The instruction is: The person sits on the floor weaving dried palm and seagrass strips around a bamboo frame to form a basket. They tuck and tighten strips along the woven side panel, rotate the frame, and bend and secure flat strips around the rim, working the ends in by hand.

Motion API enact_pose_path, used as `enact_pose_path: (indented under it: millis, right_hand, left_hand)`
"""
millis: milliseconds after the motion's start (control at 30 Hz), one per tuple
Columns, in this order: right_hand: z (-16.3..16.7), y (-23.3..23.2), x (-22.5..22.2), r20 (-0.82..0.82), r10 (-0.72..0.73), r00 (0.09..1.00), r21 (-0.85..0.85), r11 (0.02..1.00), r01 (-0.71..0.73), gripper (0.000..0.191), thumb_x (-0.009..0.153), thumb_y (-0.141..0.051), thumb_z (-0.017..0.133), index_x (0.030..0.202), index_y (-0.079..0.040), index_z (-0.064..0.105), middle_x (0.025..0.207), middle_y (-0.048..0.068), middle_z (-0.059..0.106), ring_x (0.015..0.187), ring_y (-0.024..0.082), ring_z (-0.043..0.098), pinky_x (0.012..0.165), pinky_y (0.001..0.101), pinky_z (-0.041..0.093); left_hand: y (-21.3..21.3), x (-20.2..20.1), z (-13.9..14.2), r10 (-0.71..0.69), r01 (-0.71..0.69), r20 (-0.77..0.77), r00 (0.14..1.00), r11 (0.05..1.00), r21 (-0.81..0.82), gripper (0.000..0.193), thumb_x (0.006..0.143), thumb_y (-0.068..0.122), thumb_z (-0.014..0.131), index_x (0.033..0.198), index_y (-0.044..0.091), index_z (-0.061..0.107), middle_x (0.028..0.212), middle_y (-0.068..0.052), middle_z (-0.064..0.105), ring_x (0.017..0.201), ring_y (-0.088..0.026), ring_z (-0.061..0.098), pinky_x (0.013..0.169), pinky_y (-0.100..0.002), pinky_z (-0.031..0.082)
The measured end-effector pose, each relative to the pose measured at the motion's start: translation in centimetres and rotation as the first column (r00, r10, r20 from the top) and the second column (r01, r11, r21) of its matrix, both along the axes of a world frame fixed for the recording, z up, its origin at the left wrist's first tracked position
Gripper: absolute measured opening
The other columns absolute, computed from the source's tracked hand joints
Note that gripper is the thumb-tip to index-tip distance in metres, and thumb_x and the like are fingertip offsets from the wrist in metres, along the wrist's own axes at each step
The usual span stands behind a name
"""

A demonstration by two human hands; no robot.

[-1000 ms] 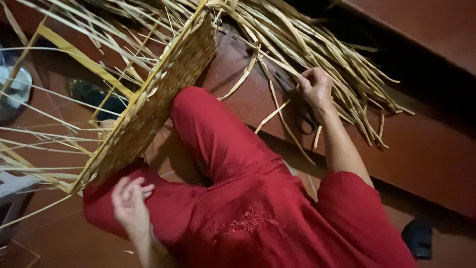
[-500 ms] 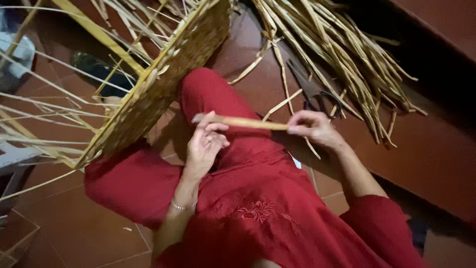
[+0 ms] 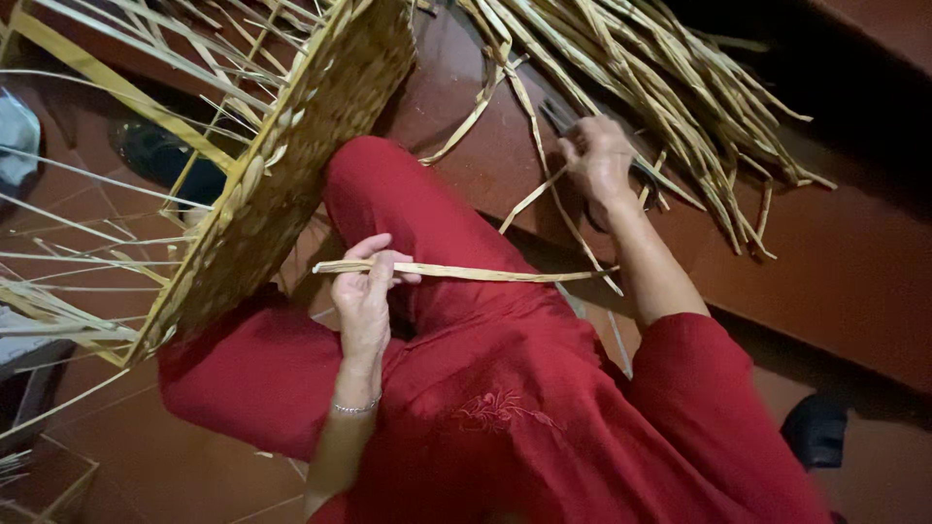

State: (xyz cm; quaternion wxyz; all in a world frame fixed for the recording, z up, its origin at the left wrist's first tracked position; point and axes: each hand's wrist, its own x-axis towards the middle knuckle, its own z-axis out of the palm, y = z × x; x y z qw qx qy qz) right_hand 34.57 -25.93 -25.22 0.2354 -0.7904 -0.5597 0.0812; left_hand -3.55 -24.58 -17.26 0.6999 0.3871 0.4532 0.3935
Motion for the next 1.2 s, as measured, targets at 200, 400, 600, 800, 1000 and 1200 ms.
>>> enact_pose_path:
  millis: [200,400,600,800,1000,1200]
  right_hand:
    - [0.2,-3.9,1.6,0.192,-0.056,0.980,-0.015,0.998,0.060,0.026,0.082,-0.023,0.090,0.098,-0.012,0.072,0.098,0.014,0.063,0.092,0.037,0.059,0.077,0.0483,0.047]
    - [0.0,-4.9,1.6,0.109,0.013,0.994,-0.082,0.997,-0.004,0.026,0.082,-0.023,0.090,0.092,-0.011,0.070,0.095,0.010,0.067,0.095,0.036,0.059,0.080,0.0496,0.045]
    - [-0.2,-5.6,0.8,-0.055,0.039,0.998,-0.054,0.998,-0.042,0.025,0.089,-0.019,0.087,0.097,-0.006,0.067,0.097,0.015,0.069,0.094,0.037,0.064,0.084,0.0480,0.048]
    - [1.9,-6.3,-0.8,-0.484,-0.261,0.835,-0.405,0.913,0.050,0.023,0.093,-0.020,0.079,0.101,-0.002,0.066,0.091,0.014,0.071,0.083,0.025,0.066,0.075,0.0378,0.054]
    - [0.7,-4.7,-5.7,-0.736,-0.139,0.663,-0.232,0.971,-0.053,0.017,0.092,-0.014,0.077,0.104,-0.004,0.071,0.096,0.006,0.071,0.089,0.012,0.066,0.081,0.0297,0.056]
    - [-1.1,0.1,-9.4,-0.762,-0.074,0.643,-0.176,0.980,-0.096,0.018,0.092,-0.014,0.076,0.105,-0.002,0.071,0.090,0.003,0.074,0.085,0.012,0.066,0.077,0.0287,0.054]
  left_hand:
    - [0.5,-1.2,-0.2,0.030,-0.027,0.039,0.999,0.998,-0.061,0.031,0.104,0.009,0.061,0.130,-0.004,0.053,0.098,-0.013,0.072,0.081,-0.017,0.071,0.076,-0.029,0.060]
    - [1.2,-0.9,0.1,-0.036,0.039,0.045,0.998,0.996,-0.079,0.025,0.105,0.008,0.061,0.126,-0.004,0.057,0.100,-0.014,0.071,0.083,-0.017,0.069,0.079,-0.029,0.059]
    - [1.1,-0.9,0.3,-0.024,0.025,0.009,1.000,0.994,-0.102,0.023,0.105,0.008,0.060,0.124,-0.004,0.058,0.100,-0.013,0.071,0.083,-0.016,0.070,0.079,-0.030,0.060]
    - [1.0,-1.3,-0.2,-0.039,0.038,0.000,0.999,0.994,-0.106,0.023,0.105,0.009,0.060,0.124,-0.003,0.059,0.099,-0.013,0.071,0.082,-0.016,0.069,0.077,-0.028,0.059]
    - [0.9,-1.5,-0.7,-0.044,0.043,-0.007,0.999,0.995,-0.095,0.022,0.106,0.008,0.060,0.124,-0.003,0.060,0.098,-0.012,0.071,0.081,-0.015,0.068,0.077,-0.028,0.058]
    - [0.5,-1.9,-0.4,-0.055,0.053,-0.034,0.998,0.996,-0.077,0.020,0.106,0.008,0.059,0.122,-0.004,0.061,0.097,-0.013,0.071,0.082,-0.016,0.069,0.077,-0.030,0.060]
